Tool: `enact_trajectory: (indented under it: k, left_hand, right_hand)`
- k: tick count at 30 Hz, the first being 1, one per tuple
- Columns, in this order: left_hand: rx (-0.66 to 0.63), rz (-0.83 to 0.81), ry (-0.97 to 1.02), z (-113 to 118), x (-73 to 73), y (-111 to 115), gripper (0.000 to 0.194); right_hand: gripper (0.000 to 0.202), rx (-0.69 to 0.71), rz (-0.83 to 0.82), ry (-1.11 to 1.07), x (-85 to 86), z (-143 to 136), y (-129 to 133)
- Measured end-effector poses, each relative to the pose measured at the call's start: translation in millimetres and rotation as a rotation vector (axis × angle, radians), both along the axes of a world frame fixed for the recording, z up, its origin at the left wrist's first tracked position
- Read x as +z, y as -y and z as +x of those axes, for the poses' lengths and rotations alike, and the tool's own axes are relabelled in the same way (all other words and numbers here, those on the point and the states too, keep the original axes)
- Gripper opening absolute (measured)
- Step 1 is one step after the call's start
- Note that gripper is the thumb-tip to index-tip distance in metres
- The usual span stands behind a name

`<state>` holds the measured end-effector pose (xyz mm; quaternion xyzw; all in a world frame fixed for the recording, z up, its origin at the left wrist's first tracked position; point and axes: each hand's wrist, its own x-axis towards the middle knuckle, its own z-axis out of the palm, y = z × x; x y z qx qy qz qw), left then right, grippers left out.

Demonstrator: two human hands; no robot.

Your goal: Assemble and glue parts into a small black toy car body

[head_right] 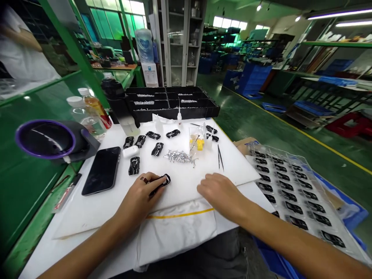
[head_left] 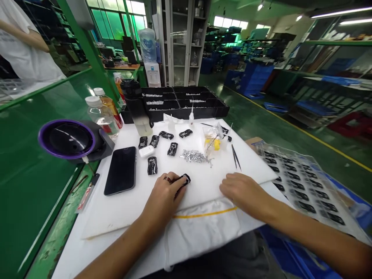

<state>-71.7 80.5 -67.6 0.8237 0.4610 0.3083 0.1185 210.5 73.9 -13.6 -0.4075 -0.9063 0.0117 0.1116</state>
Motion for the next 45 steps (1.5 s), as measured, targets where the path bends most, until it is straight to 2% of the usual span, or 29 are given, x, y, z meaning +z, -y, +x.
enact_trajectory:
  k: [3, 7, 9, 11, 12, 15, 17, 19, 22, 24, 26, 28, 30, 34, 35, 38, 39, 42, 43, 45]
  left_hand:
    - [-0.005, 0.007, -0.005, -0.5, -1.3, 0.3, 0.027]
    - [-0.008, 0.010, -0.004, -1.4, -3.1, 0.6, 0.028]
    - [-0.010, 0.013, -0.006, -1.7, -3.8, 0.4, 0.027]
    - [-0.012, 0.017, -0.010, -2.1, -4.1, 0.0, 0.027]
    - [-0.014, 0.020, -0.012, -2.3, -4.2, -0.3, 0.027]
    - [-0.015, 0.028, -0.019, -2.7, -4.2, -0.9, 0.028]
    - [-0.014, 0.032, -0.022, -2.9, -4.2, -1.1, 0.028]
    - [-0.016, 0.032, -0.023, -2.8, -4.1, -1.1, 0.028]
    - [-0.020, 0.030, -0.021, -2.7, -3.7, -0.9, 0.028]
    - [-0.020, 0.028, -0.016, -2.6, -3.4, -0.7, 0.028]
    - [-0.016, 0.026, -0.013, -2.6, -3.2, -0.7, 0.028]
    - [-0.012, 0.026, -0.012, -2.6, -3.3, -0.8, 0.028]
    - [-0.015, 0.027, -0.014, -2.7, -3.4, -1.1, 0.028]
    - [-0.017, 0.033, -0.016, -2.9, -3.0, -1.6, 0.028]
    - [-0.015, 0.035, -0.017, -2.9, -2.9, -1.6, 0.028]
    - [-0.012, 0.039, -0.018, -2.7, -2.6, -1.1, 0.028]
    - [-0.011, 0.041, -0.018, -2.6, -2.5, -1.1, 0.028]
    - [-0.002, 0.048, -0.018, -1.8, -1.1, -1.7, 0.028]
    - [0.003, 0.048, -0.017, -1.3, 0.0, -2.1, 0.028]
    - [0.009, 0.047, -0.016, -0.2, 3.4, -2.3, 0.026]
  right_hand:
    - [0.035, 0.040, -0.025, 0.134, 7.3, 12.8, 19.8]
    - [0.040, -0.122, 0.051, 0.138, 21.3, 30.4, 18.7]
    - [0.035, -0.187, 0.017, 0.100, 17.7, 34.9, 13.1]
    - [0.016, -0.221, -0.041, 0.021, 8.4, 33.5, 8.9]
    - [0.016, -0.233, -0.076, -0.021, 3.3, 30.7, 7.6]
    - [0.042, -0.269, -0.193, -0.073, -5.2, 19.1, 4.3]
    - [0.044, -0.256, -0.280, -0.077, -2.3, 13.0, 1.3]
    - [0.037, -0.225, -0.335, -0.097, 5.5, 10.6, -2.0]
    - [0.035, -0.267, -0.299, -0.124, 15.3, 12.2, -4.6]
    - [0.043, -0.289, -0.289, -0.087, 16.3, 12.8, -2.3]
    - [0.048, -0.253, -0.308, -0.013, 14.5, 11.2, 3.5]
    - [0.038, -0.189, -0.332, 0.023, 12.8, 8.6, 11.3]
    - [0.033, -0.156, -0.319, -0.032, 12.0, 7.3, 18.4]
    - [0.035, -0.305, -0.154, -0.067, 9.6, 12.4, 27.6]
    - [0.035, -0.314, -0.164, -0.043, 8.8, 14.0, 29.8]
    - [0.028, -0.162, -0.357, -0.096, 7.3, 17.3, 37.0]
    - [0.028, -0.144, -0.375, -0.145, 7.1, 18.0, 38.7]
    - [0.028, -0.258, -0.263, -0.193, 6.3, 19.9, 40.7]
    - [0.027, -0.247, -0.267, -0.184, 6.2, 20.0, 41.1]
    - [0.028, -0.100, -0.405, -0.192, 5.7, 18.8, 42.9]
